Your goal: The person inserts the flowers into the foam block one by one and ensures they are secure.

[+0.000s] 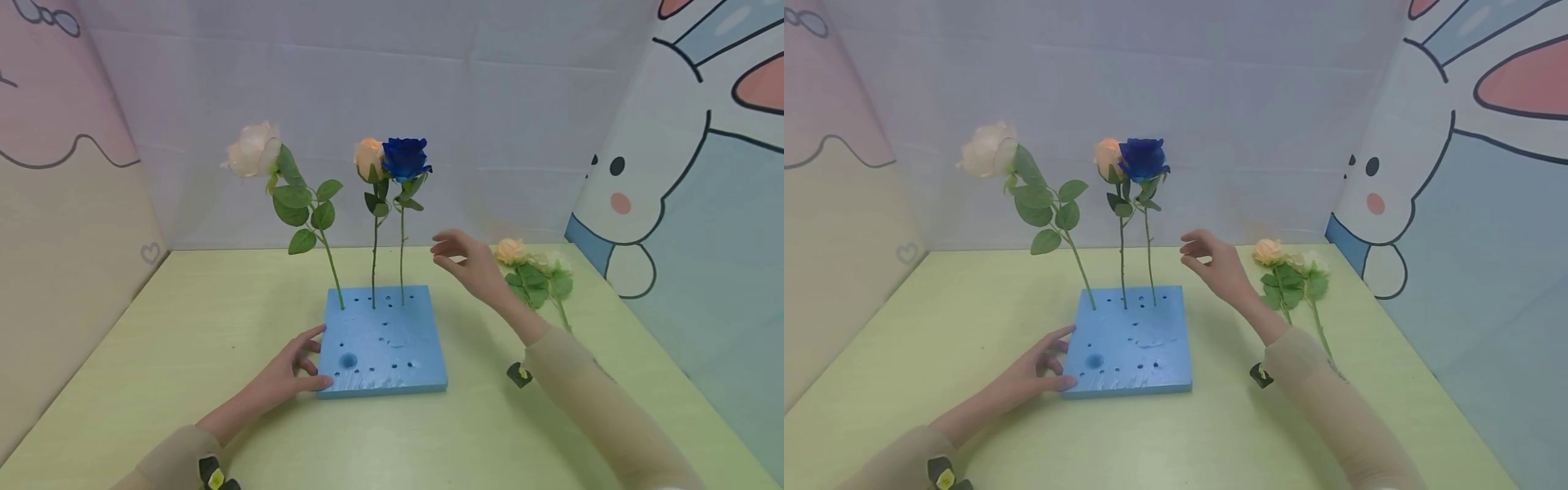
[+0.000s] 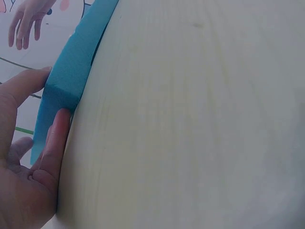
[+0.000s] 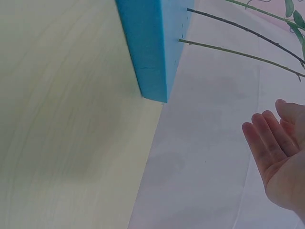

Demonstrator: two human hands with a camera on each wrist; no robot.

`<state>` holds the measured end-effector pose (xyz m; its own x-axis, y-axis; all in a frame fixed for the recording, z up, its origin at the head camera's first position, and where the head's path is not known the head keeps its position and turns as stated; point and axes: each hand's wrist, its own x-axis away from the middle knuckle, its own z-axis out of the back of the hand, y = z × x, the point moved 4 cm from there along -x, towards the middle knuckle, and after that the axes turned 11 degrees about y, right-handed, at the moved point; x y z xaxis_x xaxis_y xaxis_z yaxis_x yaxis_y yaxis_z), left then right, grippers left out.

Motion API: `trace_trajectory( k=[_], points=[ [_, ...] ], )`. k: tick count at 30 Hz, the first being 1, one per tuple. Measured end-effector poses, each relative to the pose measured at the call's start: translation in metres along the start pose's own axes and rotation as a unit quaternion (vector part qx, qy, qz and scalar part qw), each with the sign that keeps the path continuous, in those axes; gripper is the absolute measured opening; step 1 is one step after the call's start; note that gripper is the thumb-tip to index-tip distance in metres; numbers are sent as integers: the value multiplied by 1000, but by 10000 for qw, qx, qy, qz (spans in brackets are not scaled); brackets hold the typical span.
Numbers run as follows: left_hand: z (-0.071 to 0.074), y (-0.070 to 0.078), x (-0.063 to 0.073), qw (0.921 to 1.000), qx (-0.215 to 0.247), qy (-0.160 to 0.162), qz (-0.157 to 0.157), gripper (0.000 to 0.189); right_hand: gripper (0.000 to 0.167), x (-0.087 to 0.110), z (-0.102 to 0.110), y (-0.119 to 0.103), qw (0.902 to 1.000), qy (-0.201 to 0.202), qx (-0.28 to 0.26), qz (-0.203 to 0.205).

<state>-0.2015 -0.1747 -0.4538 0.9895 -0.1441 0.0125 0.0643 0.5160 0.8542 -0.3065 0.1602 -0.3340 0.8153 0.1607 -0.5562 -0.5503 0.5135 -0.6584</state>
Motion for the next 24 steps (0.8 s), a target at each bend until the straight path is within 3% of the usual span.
trace_trajectory(
  k=[10, 24],
  points=[
    [1, 2, 1, 10000, 5, 17, 51, 91, 36, 23, 33, 19, 9987, 187, 437, -155],
    [0, -1, -2, 9999, 78, -39, 74, 91, 42, 46, 68, 44, 9972, 281, 499, -489]
  ],
)
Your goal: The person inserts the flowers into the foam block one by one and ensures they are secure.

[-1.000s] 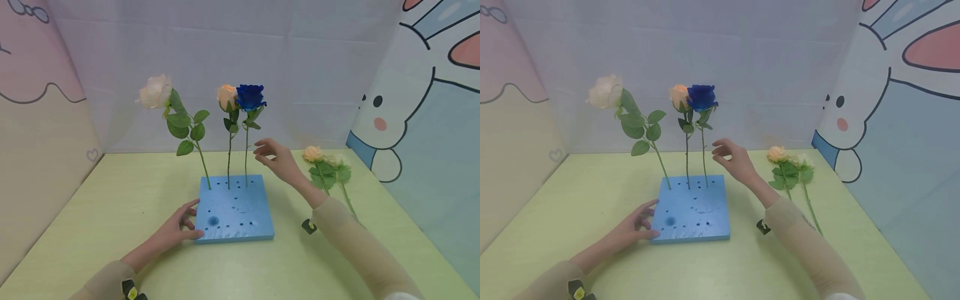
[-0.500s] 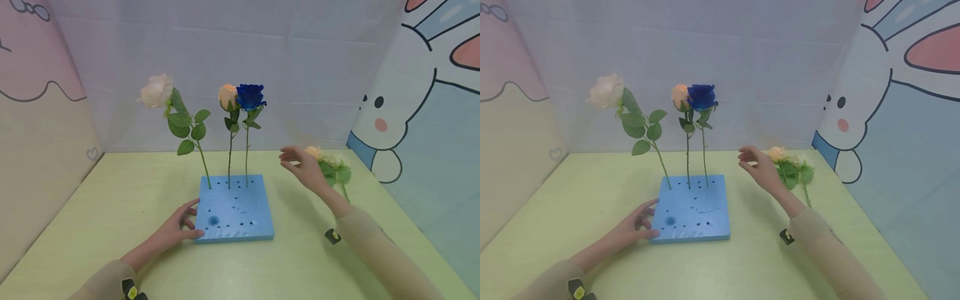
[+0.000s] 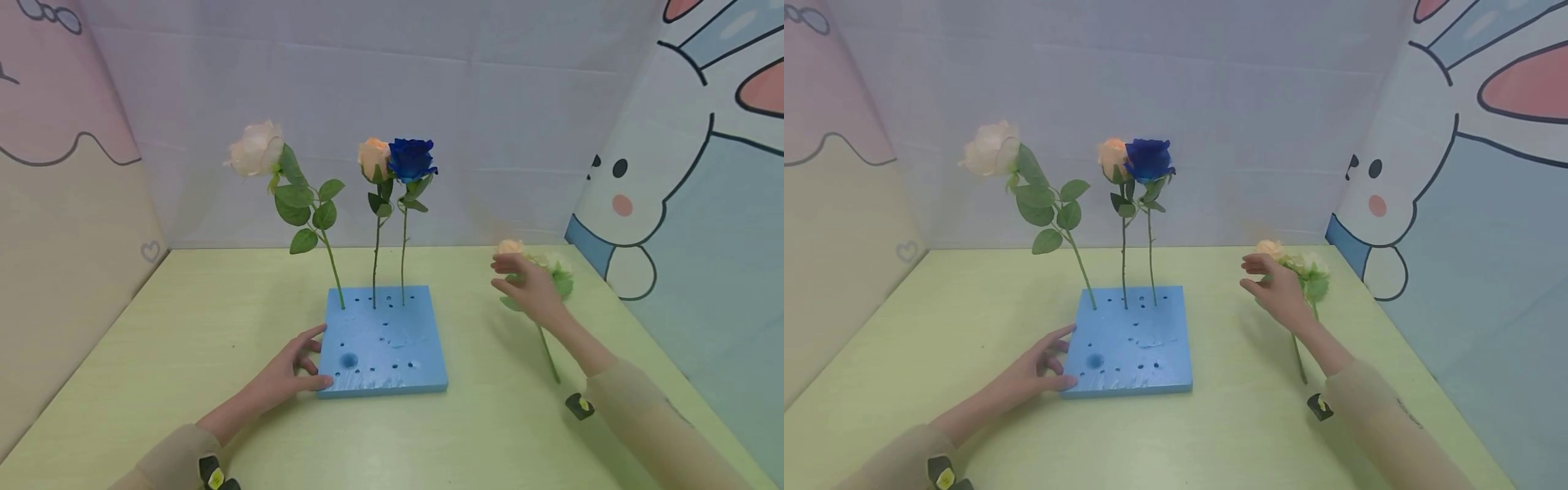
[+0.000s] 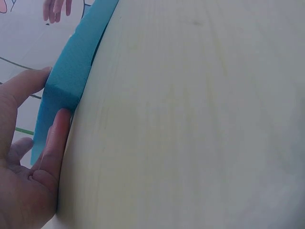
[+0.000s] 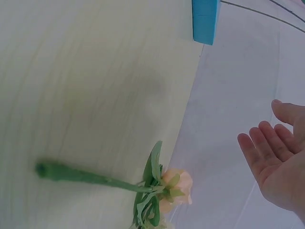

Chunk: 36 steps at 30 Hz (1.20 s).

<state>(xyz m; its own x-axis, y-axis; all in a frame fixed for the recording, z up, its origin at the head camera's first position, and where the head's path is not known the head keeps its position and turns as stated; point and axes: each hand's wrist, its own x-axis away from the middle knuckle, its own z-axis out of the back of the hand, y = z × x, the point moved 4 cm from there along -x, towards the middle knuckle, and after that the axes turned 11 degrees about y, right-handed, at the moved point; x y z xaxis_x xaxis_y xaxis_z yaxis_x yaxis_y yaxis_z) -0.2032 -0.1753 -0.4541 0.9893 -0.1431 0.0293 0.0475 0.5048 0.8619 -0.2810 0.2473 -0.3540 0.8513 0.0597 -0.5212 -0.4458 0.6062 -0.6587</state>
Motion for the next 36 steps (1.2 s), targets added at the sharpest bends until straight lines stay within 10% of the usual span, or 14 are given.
trace_trajectory(
  k=[36],
  points=[
    [-1, 1, 1, 10000, 46, -11, -26, 91, 73, 50, 38, 53, 9761, -1286, 1416, -1028]
  ],
)
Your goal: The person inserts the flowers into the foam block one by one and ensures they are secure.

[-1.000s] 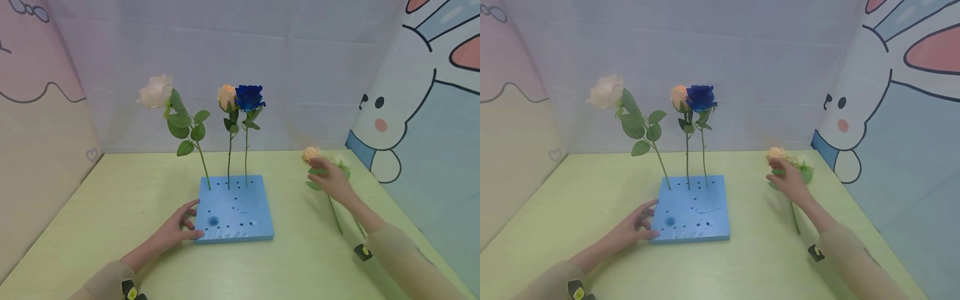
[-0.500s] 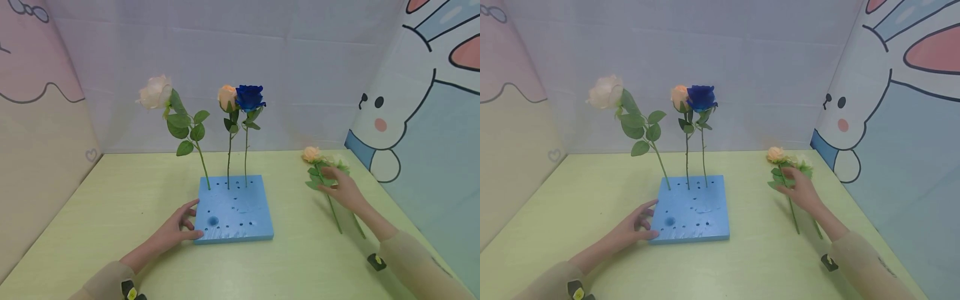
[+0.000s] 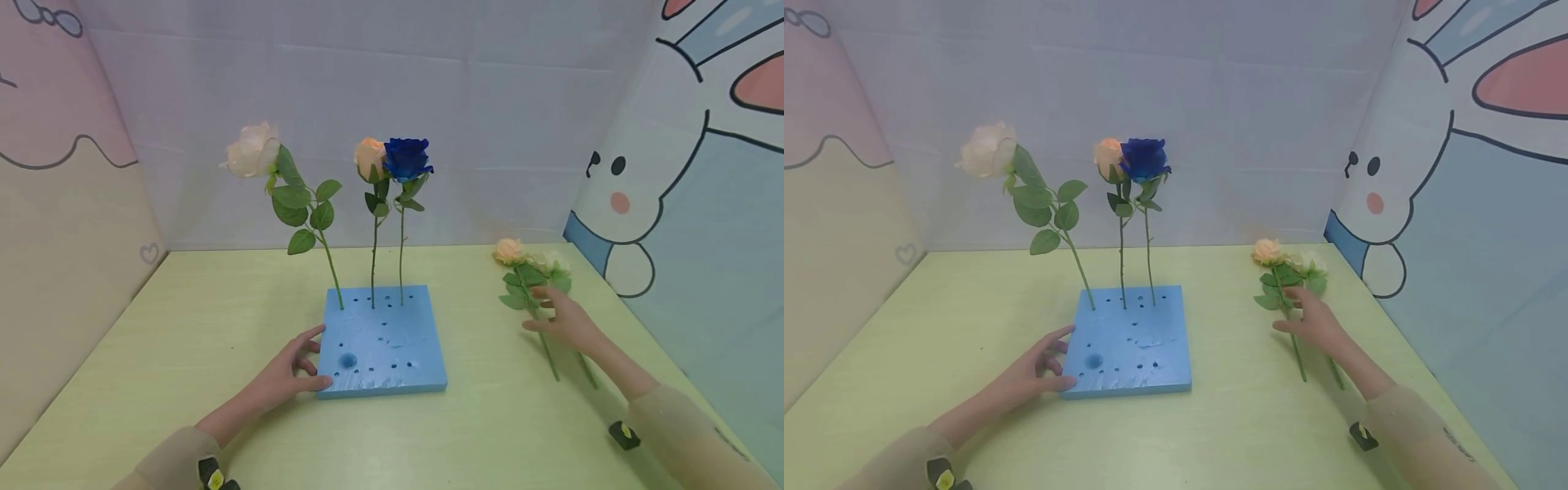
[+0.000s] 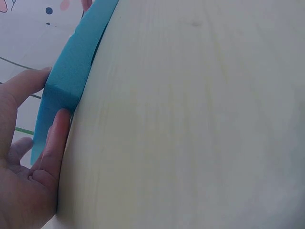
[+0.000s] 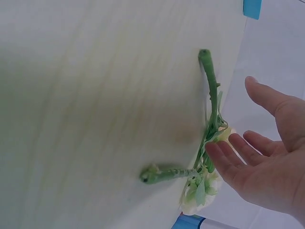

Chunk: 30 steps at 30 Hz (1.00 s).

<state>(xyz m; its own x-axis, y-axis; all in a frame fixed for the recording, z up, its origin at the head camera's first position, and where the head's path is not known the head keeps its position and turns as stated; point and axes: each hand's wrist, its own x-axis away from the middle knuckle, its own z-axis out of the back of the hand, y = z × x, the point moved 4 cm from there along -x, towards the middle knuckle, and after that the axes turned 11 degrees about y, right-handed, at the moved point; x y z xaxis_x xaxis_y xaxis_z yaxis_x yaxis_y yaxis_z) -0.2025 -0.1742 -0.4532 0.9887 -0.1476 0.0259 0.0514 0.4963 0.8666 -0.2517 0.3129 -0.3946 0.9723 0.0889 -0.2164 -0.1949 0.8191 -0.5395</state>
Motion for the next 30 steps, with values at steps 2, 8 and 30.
trace_trajectory(
  k=[2, 8, 30],
  points=[
    [0, 0, 0, 10000, 9, 0, 8, 91, 73, 1, 0, 1, 10000, -20, 45, 7],
    [0, 0, 0, 10000, 3, 9, 26, 91, 74, 4, 0, 1, 9995, -209, 216, -9],
    [0, -1, -1, 10000, -66, 20, 46, 91, 70, 4, -5, 4, 9979, -614, 210, -77]
  ],
)
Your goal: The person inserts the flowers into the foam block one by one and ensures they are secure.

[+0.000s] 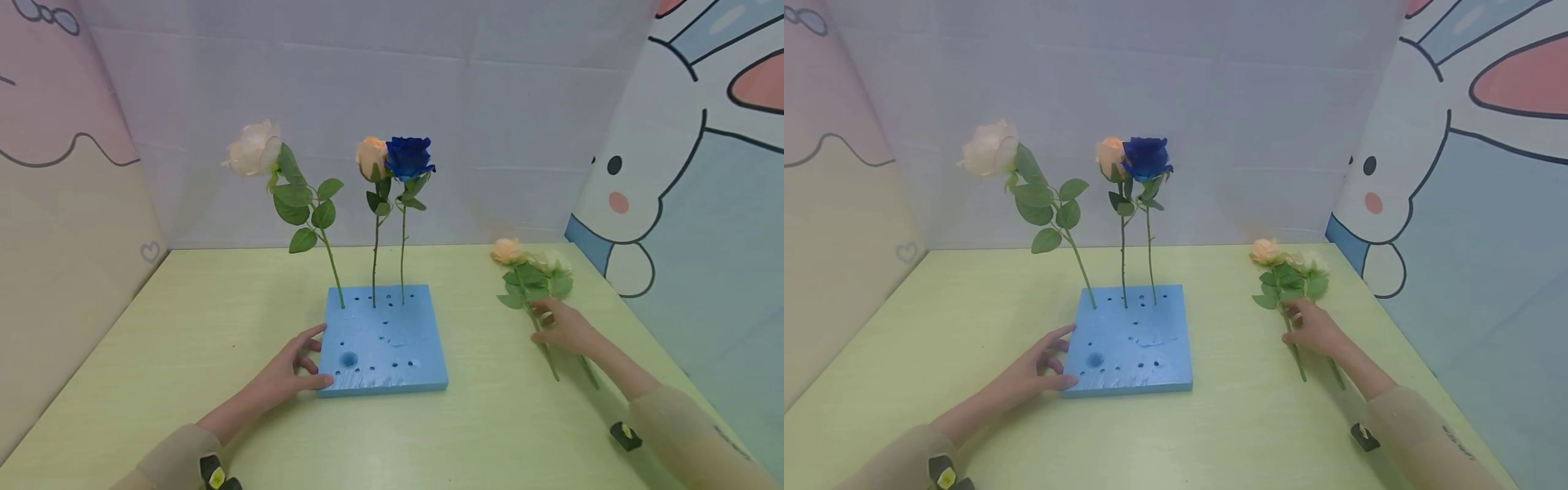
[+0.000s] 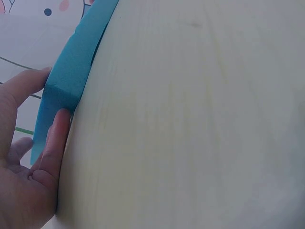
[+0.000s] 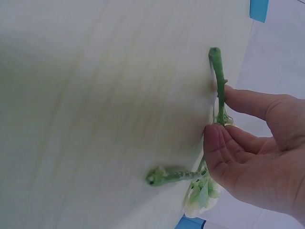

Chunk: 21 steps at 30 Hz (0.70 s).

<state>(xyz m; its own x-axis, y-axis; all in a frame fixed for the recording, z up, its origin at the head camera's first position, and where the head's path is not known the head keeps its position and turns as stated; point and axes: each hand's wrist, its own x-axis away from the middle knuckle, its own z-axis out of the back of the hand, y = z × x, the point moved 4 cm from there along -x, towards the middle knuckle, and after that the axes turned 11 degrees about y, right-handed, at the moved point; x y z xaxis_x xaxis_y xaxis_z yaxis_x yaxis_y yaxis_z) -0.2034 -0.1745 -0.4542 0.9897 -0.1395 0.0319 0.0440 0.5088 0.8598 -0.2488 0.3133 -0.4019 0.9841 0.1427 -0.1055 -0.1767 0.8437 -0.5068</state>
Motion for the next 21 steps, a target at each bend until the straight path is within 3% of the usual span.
trace_trajectory(
  k=[21],
  points=[
    [0, -1, 0, 10000, 23, -16, 56, 91, 56, -8, -2, -5, 9987, -282, -394, -163]
  ],
)
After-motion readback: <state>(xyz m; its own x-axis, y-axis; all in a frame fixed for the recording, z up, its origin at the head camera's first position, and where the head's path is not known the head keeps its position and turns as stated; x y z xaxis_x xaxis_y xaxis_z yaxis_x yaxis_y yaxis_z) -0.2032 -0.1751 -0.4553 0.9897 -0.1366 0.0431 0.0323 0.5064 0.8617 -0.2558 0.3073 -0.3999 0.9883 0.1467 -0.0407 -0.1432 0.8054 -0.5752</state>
